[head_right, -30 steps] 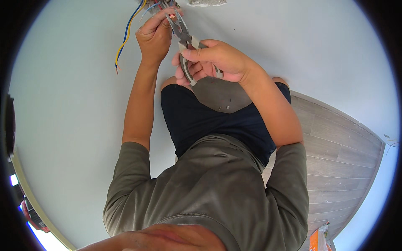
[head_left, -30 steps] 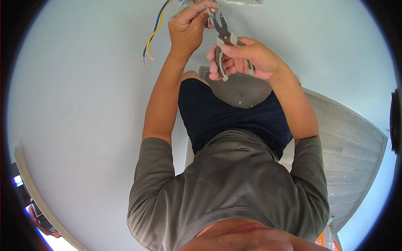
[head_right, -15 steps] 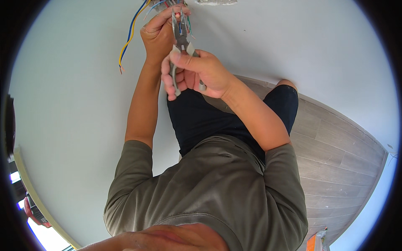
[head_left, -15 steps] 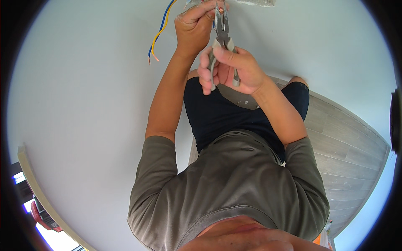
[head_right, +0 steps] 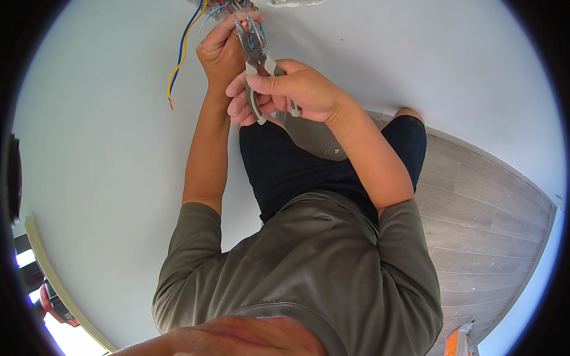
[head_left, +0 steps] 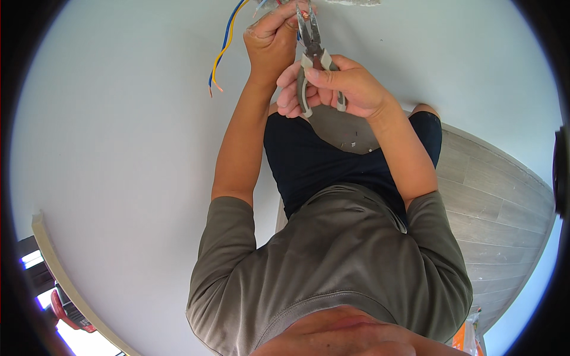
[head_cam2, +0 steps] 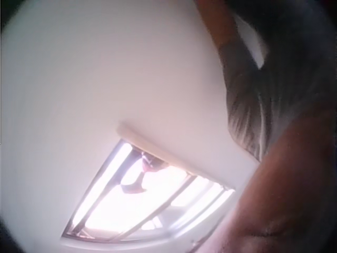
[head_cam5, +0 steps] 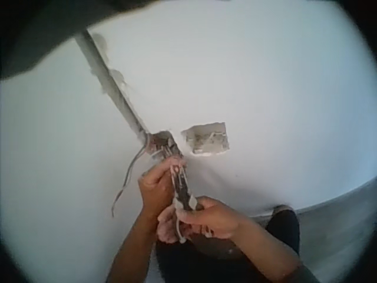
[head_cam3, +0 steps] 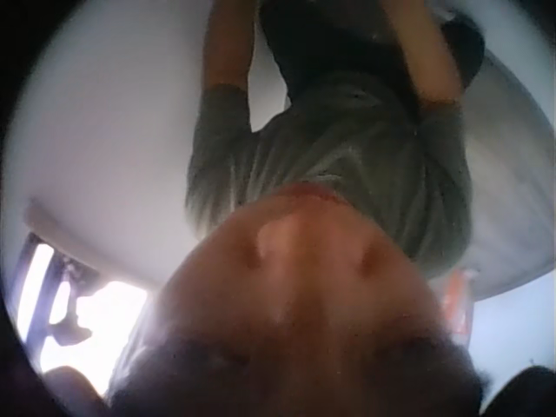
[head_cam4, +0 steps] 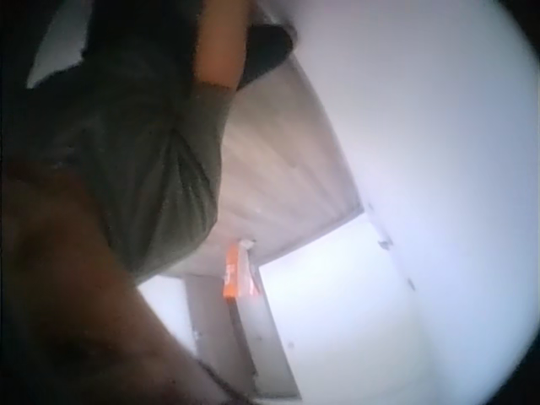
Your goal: Stripping insulation and preparing electrical wires in a wall-mounted box using wire strippers.
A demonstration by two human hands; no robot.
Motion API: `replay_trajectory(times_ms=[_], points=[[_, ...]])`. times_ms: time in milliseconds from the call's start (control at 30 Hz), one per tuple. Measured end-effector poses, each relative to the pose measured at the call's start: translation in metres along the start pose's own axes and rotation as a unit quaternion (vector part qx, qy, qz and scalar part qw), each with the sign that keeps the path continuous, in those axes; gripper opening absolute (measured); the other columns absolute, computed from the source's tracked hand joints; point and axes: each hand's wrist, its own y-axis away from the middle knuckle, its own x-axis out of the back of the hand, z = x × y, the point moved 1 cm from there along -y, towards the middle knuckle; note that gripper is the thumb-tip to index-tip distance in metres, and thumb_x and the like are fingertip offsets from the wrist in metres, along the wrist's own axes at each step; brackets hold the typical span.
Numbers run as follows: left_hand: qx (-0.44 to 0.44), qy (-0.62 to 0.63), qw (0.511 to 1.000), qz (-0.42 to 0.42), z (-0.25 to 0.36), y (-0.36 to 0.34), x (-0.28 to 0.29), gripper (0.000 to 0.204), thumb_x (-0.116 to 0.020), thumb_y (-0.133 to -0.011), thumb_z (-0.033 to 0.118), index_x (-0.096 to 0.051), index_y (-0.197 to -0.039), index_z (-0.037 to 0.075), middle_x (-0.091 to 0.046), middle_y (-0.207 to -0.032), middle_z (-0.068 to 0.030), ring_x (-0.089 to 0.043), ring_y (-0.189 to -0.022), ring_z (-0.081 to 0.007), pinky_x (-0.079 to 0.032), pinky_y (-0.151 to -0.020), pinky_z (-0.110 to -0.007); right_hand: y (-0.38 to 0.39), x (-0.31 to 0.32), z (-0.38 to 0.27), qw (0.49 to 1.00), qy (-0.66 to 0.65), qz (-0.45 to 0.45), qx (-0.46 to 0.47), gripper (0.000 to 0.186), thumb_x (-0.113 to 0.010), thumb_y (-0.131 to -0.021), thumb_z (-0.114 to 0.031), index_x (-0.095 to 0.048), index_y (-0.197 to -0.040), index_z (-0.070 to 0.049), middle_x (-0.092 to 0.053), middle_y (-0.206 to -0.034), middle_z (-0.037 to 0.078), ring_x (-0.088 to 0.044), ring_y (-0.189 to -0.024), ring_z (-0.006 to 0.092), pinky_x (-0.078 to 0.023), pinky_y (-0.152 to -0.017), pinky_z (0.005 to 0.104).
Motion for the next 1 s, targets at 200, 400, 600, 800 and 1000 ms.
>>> replay_trajectory(times_ms=[200, 400, 600, 800, 1000], points=[[-0.033, 0.025, 0.999, 0.001, -0.006, -0.002, 0.0, 0.017, -0.057, -0.098, 0.0, -0.073, -0.105, -0.001, -0.074, -0.092, -0.0109, -0.067, -0.081, -0.0122, -0.054, -0.067, -0.025, -0.003, -0.003, 0.003, 0.999, -0.031, 0.012, 0.006, 0.031, -0.052, -0.103, -0.021, -0.06, -0.116, 0.006, -0.068, -0.109, 0.023, -0.068, -0.103, 0.0333, -0.055, -0.093, 0.0432], [-0.005, 0.064, 0.998, -0.016, -0.01, 0.004, -0.005, 0.019, -0.054, -0.099, -0.001, -0.071, -0.107, -0.002, -0.074, -0.092, -0.0123, -0.066, -0.071, -0.0131, -0.054, -0.059, -0.027, -0.002, -0.003, 0.015, 0.996, -0.078, 0.027, 0.025, 0.031, -0.054, -0.102, -0.019, -0.057, -0.12, 0.006, -0.067, -0.113, 0.024, -0.066, -0.109, 0.0363, -0.053, -0.097, 0.047], [0.012, 0.053, 0.998, -0.02, -0.014, 0.007, -0.005, 0.019, -0.055, -0.099, -0.001, -0.071, -0.108, -0.002, -0.074, -0.092, -0.012, -0.065, -0.069, -0.0123, -0.053, -0.06, -0.025, -0.001, -0.001, 0.018, 0.997, -0.069, 0.032, 0.024, 0.032, -0.049, -0.103, -0.021, -0.056, -0.121, 0.005, -0.066, -0.112, 0.023, -0.065, -0.11, 0.0386, -0.051, -0.098, 0.0482], [-0.083, -0.023, 0.995, -0.042, -0.013, -0.003, -0.013, 0.018, -0.055, -0.099, 0.0, -0.072, -0.107, 0.0, -0.074, -0.091, -0.0095, -0.064, -0.07, -0.0097, -0.052, -0.061, -0.024, -0.004, -0.002, 0.012, 0.99, -0.133, 0.011, 0.042, 0.031, -0.055, -0.103, -0.028, -0.061, -0.105, 0.002, -0.062, -0.088, 0.011, -0.064, -0.083, 0.0273, -0.054, -0.081, 0.042], [-0.088, -0.062, 0.994, 0.007, -0.011, -0.004, -0.018, 0.013, -0.066, -0.09, 0.0, -0.073, -0.101, 0.004, -0.074, -0.085, -0.006, -0.066, -0.073, -0.0134, -0.053, -0.068, -0.025, -0.013, -0.02, 0.018, 0.978, -0.202, 0.009, 0.055, 0.034, -0.052, -0.103, -0.038, -0.058, -0.095, -0.006, -0.054, -0.079, 0.005, -0.054, -0.071, 0.0201, -0.048, -0.067, 0.0398]])
